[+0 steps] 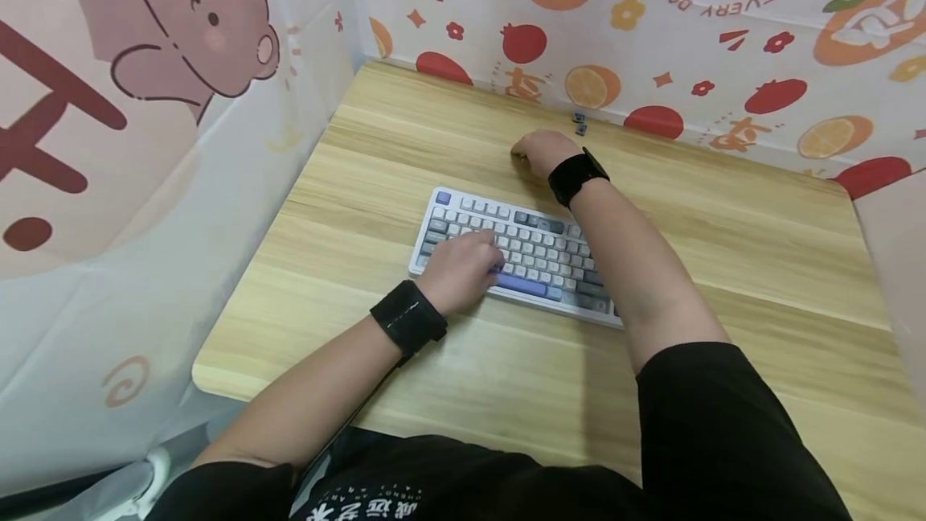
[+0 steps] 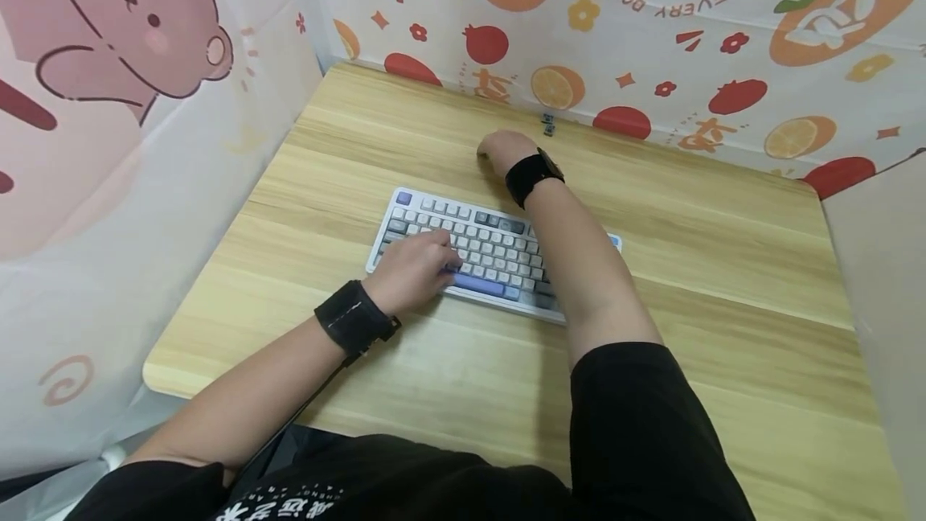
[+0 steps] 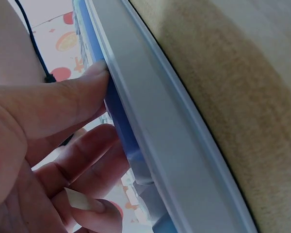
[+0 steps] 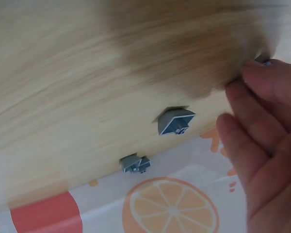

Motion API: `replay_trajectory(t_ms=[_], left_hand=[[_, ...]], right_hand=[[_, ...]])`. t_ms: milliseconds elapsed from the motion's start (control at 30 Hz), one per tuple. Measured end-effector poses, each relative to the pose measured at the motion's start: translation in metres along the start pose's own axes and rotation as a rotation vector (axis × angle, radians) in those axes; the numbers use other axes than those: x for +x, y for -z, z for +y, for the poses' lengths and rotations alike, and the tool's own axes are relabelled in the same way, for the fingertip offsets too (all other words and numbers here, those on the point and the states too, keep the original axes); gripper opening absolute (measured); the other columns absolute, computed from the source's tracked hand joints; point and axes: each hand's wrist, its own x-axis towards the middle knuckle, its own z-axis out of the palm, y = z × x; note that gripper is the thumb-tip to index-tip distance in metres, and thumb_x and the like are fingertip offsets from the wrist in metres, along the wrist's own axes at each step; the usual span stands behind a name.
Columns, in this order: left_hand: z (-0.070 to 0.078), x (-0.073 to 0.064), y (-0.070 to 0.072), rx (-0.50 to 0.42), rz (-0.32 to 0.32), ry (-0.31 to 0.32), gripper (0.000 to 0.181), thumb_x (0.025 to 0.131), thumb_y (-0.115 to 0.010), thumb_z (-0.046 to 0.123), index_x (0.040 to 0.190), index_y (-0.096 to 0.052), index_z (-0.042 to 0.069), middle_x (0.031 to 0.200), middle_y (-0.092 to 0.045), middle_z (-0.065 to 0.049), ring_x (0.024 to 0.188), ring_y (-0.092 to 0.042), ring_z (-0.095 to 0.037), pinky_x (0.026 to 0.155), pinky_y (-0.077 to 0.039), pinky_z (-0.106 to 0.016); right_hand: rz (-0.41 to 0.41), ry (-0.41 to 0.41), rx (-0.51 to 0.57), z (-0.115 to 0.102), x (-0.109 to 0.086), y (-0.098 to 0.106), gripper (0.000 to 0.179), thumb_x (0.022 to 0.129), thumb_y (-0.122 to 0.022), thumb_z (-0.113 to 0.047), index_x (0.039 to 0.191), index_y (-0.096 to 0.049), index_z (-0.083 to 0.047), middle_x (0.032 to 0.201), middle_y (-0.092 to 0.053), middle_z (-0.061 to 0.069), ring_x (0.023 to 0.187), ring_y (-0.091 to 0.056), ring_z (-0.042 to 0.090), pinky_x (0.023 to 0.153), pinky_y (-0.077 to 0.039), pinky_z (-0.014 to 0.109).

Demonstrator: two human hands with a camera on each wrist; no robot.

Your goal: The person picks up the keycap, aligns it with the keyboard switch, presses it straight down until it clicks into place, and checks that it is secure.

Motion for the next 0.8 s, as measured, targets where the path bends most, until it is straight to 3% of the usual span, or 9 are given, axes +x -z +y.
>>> replay_trajectory(t_ms=[167,267,400,467,600,800], left_hand=[[0.003,-0.002,-0.003,0.031,0.018,0.013,0.014,0.082,-0.079,0.017,0.096,-0.078,0.016,0.090,-0.061,0.000,0.077,-0.058,-0.015,0.062,-0.050,-0.031],[0.010,-0.006,-0.008,0.133,0.053,-0.003,0.009,0.088,-0.070,0.009,0.092,-0.077,0.013,0.088,-0.060,-0.001,0.074,-0.056,-0.017,0.053,-0.049,-0.031],[0.022,-0.010,-0.013,0.302,0.113,-0.038,0.020,0.091,-0.057,-0.001,0.090,-0.076,0.006,0.086,-0.060,-0.005,0.070,-0.056,-0.019,0.043,-0.047,-0.032],[0.026,-0.010,-0.013,0.339,0.123,-0.036,0.021,0.092,-0.056,0.000,0.091,-0.076,0.005,0.086,-0.059,-0.006,0.071,-0.057,-0.019,0.042,-0.048,-0.032],[0.024,-0.007,-0.010,0.286,0.090,-0.017,0.017,0.091,-0.058,0.002,0.091,-0.075,0.007,0.089,-0.060,-0.006,0.075,-0.058,-0.020,0.047,-0.050,-0.035],[0.010,-0.003,0.001,0.080,0.022,-0.004,0.016,0.090,-0.060,0.003,0.090,-0.075,0.010,0.085,-0.062,-0.005,0.072,-0.060,-0.021,0.051,-0.050,-0.035]], right_hand=[[0.095,0.077,0.017,-0.002,-0.010,-0.002,0.023,0.098,-0.058,-0.008,0.117,-0.072,-0.010,0.122,-0.069,0.010,0.114,-0.062,0.028,0.101,-0.047,0.041],[0.151,0.131,0.056,-0.007,-0.020,0.001,0.022,0.096,-0.064,-0.017,0.115,-0.072,-0.008,0.114,-0.070,0.011,0.104,-0.064,0.027,0.095,-0.050,0.041],[0.238,0.187,0.133,-0.016,-0.042,0.007,0.021,0.092,-0.070,-0.021,0.108,-0.070,-0.008,0.103,-0.069,0.009,0.090,-0.062,0.022,0.084,-0.052,0.038],[0.277,0.211,0.169,-0.021,-0.055,0.008,0.020,0.091,-0.072,-0.023,0.104,-0.068,-0.009,0.096,-0.068,0.006,0.083,-0.060,0.020,0.079,-0.052,0.035],[0.355,0.270,0.232,-0.031,-0.081,0.008,0.023,0.088,-0.076,-0.028,0.099,-0.067,-0.010,0.088,-0.067,0.002,0.073,-0.057,0.015,0.070,-0.050,0.030],[0.519,0.317,0.323,-0.046,-0.123,-0.004,0.024,0.086,-0.077,-0.025,0.101,-0.074,-0.007,0.085,-0.072,0.001,0.068,-0.058,0.009,0.063,-0.050,0.023]])
